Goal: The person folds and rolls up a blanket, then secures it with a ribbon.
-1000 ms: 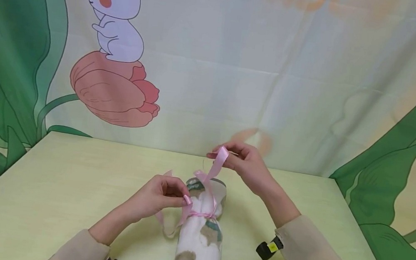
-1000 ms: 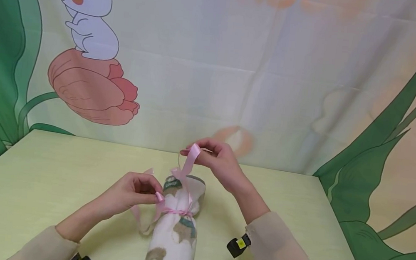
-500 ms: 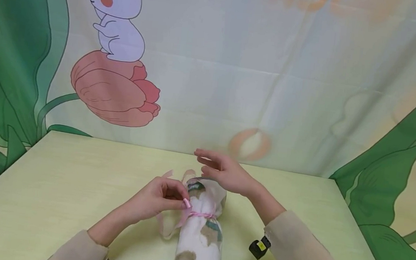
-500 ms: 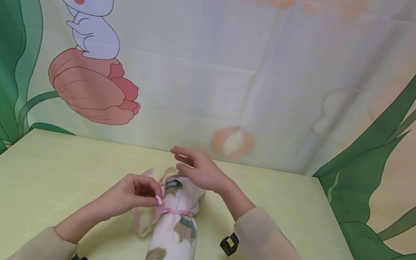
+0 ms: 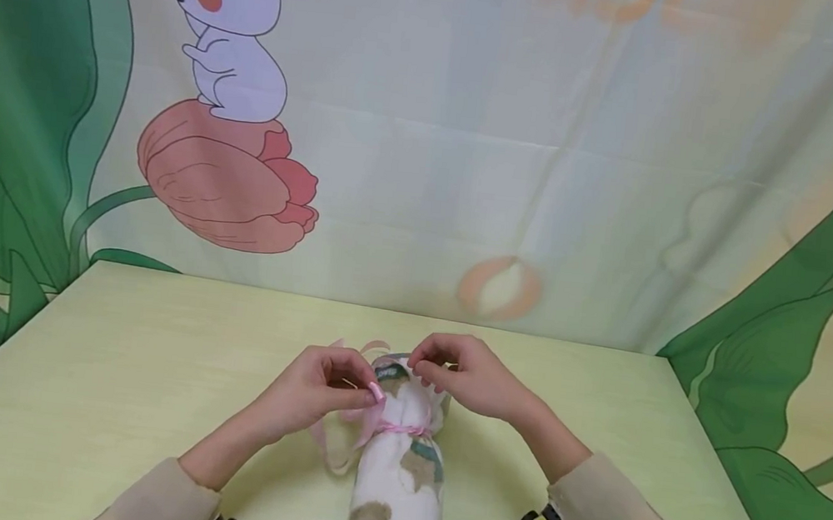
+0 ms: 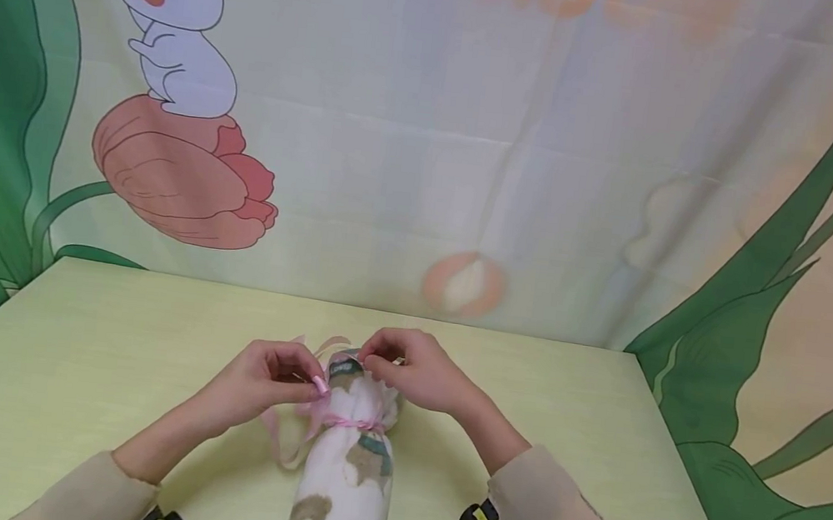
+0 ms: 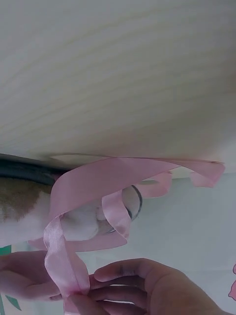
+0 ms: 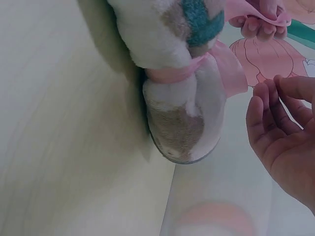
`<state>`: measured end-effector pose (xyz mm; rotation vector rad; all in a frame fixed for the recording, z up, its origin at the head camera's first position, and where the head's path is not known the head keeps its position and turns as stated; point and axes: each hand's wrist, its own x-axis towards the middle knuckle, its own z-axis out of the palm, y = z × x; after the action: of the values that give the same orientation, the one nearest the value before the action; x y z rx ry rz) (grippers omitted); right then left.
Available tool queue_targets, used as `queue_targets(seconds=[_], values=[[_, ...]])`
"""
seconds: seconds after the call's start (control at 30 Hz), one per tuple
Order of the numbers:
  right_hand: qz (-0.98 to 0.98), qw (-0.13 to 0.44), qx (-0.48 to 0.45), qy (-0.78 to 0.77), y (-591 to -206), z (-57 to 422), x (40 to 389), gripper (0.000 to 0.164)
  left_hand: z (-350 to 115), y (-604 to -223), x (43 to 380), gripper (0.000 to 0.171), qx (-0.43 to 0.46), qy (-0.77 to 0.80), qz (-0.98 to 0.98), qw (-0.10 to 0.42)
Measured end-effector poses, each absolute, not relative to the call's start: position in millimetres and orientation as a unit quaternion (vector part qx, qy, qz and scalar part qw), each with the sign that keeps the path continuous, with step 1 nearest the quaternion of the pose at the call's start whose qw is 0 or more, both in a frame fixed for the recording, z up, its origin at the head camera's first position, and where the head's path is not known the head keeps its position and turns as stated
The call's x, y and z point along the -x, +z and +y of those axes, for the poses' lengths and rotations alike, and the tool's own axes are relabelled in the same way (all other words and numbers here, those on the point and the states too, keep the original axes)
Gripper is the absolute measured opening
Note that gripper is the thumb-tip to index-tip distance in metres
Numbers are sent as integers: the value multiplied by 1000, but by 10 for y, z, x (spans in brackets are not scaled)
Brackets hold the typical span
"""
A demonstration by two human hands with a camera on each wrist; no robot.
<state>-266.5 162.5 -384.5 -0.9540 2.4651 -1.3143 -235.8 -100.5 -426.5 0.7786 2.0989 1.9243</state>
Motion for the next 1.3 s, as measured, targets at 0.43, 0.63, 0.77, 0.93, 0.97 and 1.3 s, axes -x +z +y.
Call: queue_targets(seconds=[0.43, 0.63, 0.77, 0.93, 0.97, 1.3], values=[[831, 106, 302, -456, -3971, 1680, 2491, 11, -924, -4247, 2385, 14, -204, 639, 738, 78], [828, 101, 293, -468, -4026, 1728, 2451, 10, -878, -4257, 2402, 14, -189, 634, 746, 78], [827, 99, 287, -473, -4043, 1751, 2425, 10, -850, -4278, 2409, 13, -190, 628, 751, 71], [829, 89, 280, -476, -4094, 1766, 2382, 9, -818, -4293, 2416, 10, -203, 613, 761, 52], [828, 86, 280, -478, -4105, 1764, 2372, 9, -813, -4291, 2415, 9, -206, 610, 764, 49], [829, 60, 265, -488, -4204, 1723, 2337, 6, -700, -4276, 2414, 7, -227, 568, 790, 34]])
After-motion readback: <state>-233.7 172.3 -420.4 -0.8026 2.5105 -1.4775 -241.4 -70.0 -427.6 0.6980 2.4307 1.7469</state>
